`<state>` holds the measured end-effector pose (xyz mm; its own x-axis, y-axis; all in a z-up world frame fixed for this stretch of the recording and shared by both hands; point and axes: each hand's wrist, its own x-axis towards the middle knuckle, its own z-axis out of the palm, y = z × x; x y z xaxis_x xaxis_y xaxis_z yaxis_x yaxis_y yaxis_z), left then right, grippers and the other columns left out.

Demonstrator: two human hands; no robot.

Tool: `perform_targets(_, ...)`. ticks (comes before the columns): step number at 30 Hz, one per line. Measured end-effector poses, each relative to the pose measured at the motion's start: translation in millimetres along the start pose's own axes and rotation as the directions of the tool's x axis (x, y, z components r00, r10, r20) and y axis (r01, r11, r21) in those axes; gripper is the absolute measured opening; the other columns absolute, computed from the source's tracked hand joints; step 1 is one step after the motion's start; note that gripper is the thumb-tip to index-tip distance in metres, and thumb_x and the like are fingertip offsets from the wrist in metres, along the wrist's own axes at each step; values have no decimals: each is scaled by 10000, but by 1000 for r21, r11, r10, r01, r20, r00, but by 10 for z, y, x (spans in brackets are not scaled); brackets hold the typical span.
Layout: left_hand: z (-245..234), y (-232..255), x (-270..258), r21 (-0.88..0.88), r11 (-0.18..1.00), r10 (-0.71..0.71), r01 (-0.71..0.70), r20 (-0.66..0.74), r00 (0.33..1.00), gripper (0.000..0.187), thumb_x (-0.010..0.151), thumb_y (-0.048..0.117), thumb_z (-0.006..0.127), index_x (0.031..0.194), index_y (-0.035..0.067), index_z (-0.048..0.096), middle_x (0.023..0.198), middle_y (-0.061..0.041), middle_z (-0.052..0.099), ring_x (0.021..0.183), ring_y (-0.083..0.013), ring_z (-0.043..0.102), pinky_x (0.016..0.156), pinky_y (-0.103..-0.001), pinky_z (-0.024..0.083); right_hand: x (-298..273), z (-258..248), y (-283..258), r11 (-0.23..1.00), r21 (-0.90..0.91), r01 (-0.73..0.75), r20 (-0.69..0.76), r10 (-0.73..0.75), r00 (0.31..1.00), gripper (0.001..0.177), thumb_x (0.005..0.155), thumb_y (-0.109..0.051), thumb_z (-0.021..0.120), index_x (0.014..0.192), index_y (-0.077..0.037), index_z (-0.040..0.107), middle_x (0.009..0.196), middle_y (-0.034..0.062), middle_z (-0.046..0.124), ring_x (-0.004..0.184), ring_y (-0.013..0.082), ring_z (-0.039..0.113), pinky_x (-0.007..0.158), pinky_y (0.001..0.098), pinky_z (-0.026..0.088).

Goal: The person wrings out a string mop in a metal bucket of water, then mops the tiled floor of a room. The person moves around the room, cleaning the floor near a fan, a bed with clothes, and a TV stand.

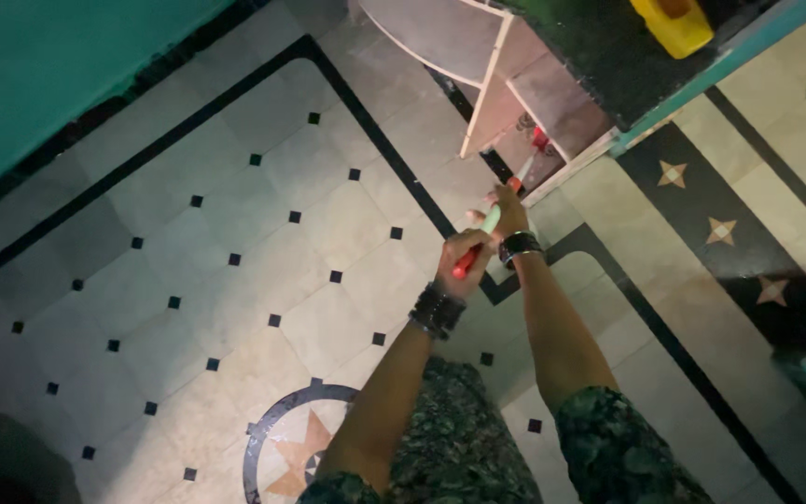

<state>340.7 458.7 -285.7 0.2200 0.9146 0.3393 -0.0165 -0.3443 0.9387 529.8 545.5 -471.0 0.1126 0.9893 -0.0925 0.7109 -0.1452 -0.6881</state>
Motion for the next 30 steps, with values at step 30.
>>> perform_targets(30, -3640, 2639, -1549, 46, 952, -275, 303, -308, 911, 217, 994, 108, 657, 849, -53, 665, 735, -63, 653, 691, -100, 571, 645, -265, 464, -1902, 2076, -3927, 652, 468, 596, -127, -618, 776, 324, 770, -111, 862, 1025, -76, 665, 1141, 84, 767, 1351, 316, 592, 1210, 539, 325)
